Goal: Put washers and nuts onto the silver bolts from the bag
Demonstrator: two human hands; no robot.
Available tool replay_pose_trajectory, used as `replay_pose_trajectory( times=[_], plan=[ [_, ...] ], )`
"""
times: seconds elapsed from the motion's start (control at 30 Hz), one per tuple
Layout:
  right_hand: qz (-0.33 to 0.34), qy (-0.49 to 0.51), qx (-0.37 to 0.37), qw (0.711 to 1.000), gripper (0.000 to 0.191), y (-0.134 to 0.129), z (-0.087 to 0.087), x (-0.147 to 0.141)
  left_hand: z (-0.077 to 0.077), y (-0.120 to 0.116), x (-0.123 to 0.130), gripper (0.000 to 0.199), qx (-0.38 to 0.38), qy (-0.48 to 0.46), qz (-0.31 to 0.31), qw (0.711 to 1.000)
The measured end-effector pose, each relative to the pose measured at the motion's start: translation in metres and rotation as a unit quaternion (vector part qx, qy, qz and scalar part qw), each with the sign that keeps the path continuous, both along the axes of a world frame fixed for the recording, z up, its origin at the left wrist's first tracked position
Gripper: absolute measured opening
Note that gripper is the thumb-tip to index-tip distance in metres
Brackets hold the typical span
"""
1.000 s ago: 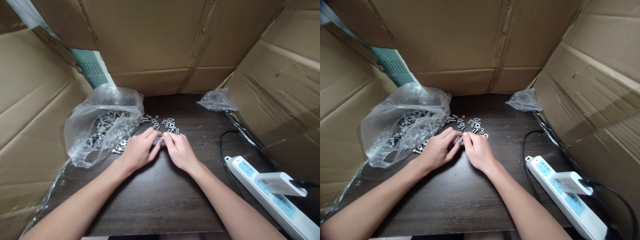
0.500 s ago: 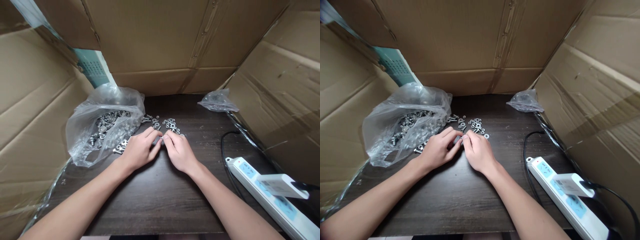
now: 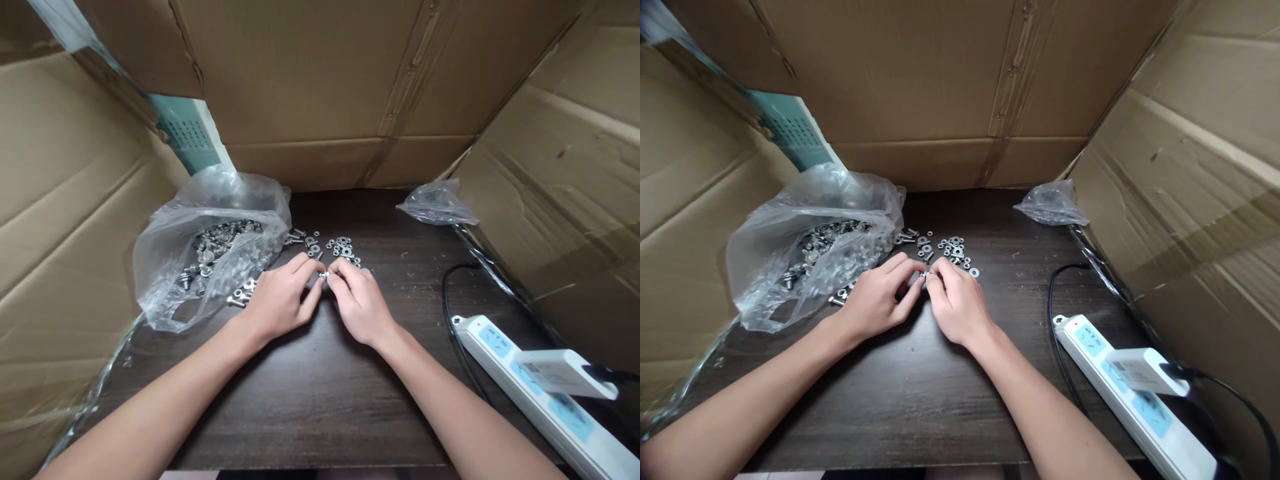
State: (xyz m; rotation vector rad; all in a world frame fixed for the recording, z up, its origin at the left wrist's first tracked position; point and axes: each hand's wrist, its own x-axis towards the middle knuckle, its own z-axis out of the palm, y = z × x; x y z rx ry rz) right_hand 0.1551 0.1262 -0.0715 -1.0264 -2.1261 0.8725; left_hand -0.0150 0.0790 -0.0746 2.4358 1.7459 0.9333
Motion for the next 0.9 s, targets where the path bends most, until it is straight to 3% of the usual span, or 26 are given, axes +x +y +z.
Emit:
replay_pose_trajectory(
  times=[0.33,0.53,0.77,0.9],
  plan=[
    [0.004,-0.004,0.044,0.999,0.027,0.0014,-0.0049,-0.0029,-0.0002,0.0004,0.0001,0.018,0.004,-0.012,-0.01,1.0],
    [0.0,-0.022,0.025,0.999,0.031,0.0018,-0.0019,-0.001,-0.0002,0.0009,0.0003,0.019,0.0,-0.012,-0.011,1.0],
    [0.0,-0.013,0.03,0.999,0.012,-0.0001,-0.0007,-0.0002,0.0005,0.0011,-0.0002,0.02,-0.002,-0.012,0.0,1.0],
    [0.006,-0.015,0.036,0.999,0.013,-0.0009,-0.0016,-0.0009,0.0007,0.001,-0.0006,0.02,-0.007,-0.014,0.003,1.0]
  ],
)
